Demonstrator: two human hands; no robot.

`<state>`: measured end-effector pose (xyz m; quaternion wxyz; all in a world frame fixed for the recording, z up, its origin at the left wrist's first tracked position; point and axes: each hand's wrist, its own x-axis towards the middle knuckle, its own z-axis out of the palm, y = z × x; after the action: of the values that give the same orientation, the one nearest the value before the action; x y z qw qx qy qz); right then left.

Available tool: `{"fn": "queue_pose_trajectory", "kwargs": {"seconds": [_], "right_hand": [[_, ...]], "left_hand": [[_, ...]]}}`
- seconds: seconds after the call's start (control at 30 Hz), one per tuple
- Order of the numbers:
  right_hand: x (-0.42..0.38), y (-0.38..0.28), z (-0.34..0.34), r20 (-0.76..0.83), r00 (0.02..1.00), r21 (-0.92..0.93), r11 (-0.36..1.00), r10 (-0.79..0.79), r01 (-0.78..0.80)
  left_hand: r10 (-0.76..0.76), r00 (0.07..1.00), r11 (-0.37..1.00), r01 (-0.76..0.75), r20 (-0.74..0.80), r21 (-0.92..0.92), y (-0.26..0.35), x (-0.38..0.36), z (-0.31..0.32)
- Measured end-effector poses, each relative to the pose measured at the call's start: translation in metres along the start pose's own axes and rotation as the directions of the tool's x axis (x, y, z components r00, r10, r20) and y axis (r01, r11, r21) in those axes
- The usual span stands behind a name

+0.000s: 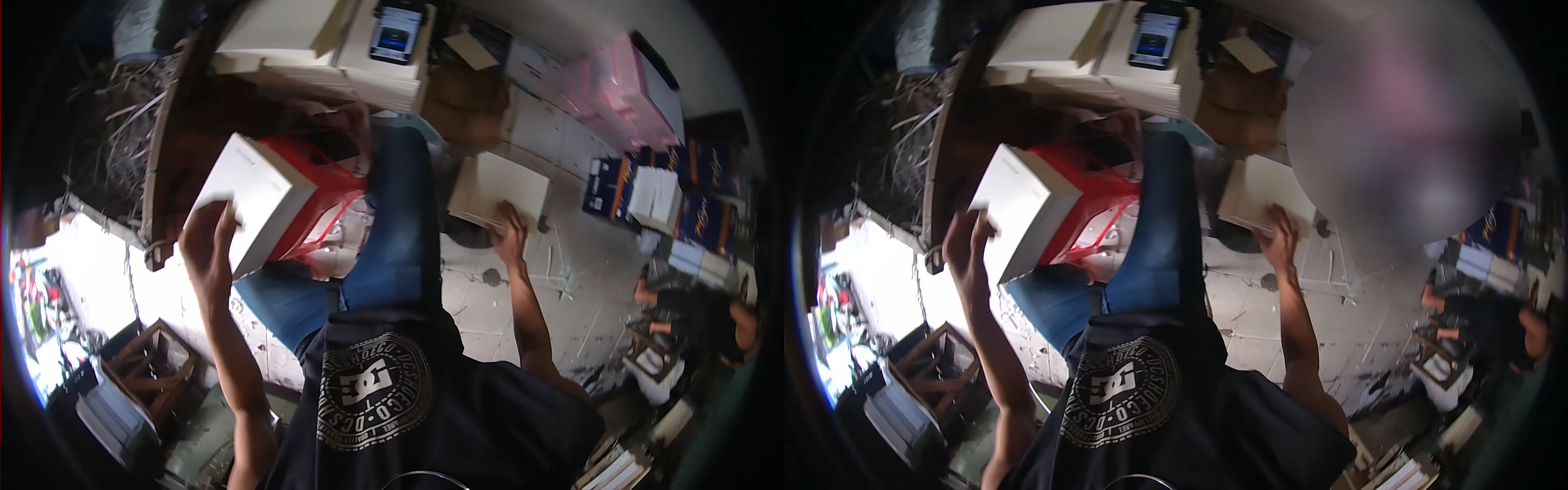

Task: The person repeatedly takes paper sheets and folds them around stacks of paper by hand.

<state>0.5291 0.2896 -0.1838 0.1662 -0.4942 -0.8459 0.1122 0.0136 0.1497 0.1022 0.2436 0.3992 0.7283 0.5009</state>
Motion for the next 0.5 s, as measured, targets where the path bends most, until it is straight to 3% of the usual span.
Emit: {"fn": "queue_pose_trajectory", "kwargs": {"seconds": [0.03,0.1,0.13,0.17,0.2,0.27,0.3,0.4,0.43,0.5], "right_hand": [[0.007,-0.009,-0.008,-0.007,1.000,0.014,1.000,0.018,-0.018],[0.028,-0.023,-0.028,-0.083,0.995,0.070,0.997,0.050,-0.044],[0.035,-0.023,-0.030,-0.142,0.988,0.113,0.993,0.058,-0.042],[0.041,-0.024,-0.031,-0.175,0.980,0.121,0.990,0.091,-0.071],[0.049,-0.031,-0.034,-0.209,0.973,0.157,0.985,0.099,-0.066],[0.067,-0.058,-0.046,-0.280,0.952,0.226,0.972,0.124,-0.060],[0.075,-0.074,-0.049,-0.303,0.943,0.234,0.970,0.137,-0.066],[0.098,-0.117,-0.056,-0.376,0.917,0.349,0.937,0.129,0.012],[0.109,-0.133,-0.056,-0.405,0.904,0.430,0.901,0.137,0.056],[0.137,-0.172,-0.053,-0.440,0.891,0.542,0.825,0.112,0.164]], "left_hand": [[0.072,0.996,0.995,-0.069,-0.047,0.066,0.005,0.025,0.010],[0.162,0.987,0.987,-0.162,0.008,0.014,0.008,0.091,0.032],[0.246,0.969,0.963,-0.248,0.027,0.107,-0.011,0.132,0.040],[0.231,0.973,0.943,-0.229,0.022,0.242,-0.015,0.168,0.053],[0.434,0.896,0.725,-0.407,0.091,0.556,-0.038,0.213,0.057],[0.568,0.779,0.448,-0.563,0.265,0.695,-0.107,0.285,0.067],[0.524,0.788,0.223,-0.493,0.323,0.841,-0.121,0.294,0.071],[0.081,0.889,0.326,-0.450,0.450,0.831,-0.113,0.307,0.065],[0.169,0.912,0.324,-0.409,0.373,0.853,-0.105,0.299,0.066],[0.153,0.906,0.387,-0.422,0.394,0.820,-0.087,0.291,0.061]]}}
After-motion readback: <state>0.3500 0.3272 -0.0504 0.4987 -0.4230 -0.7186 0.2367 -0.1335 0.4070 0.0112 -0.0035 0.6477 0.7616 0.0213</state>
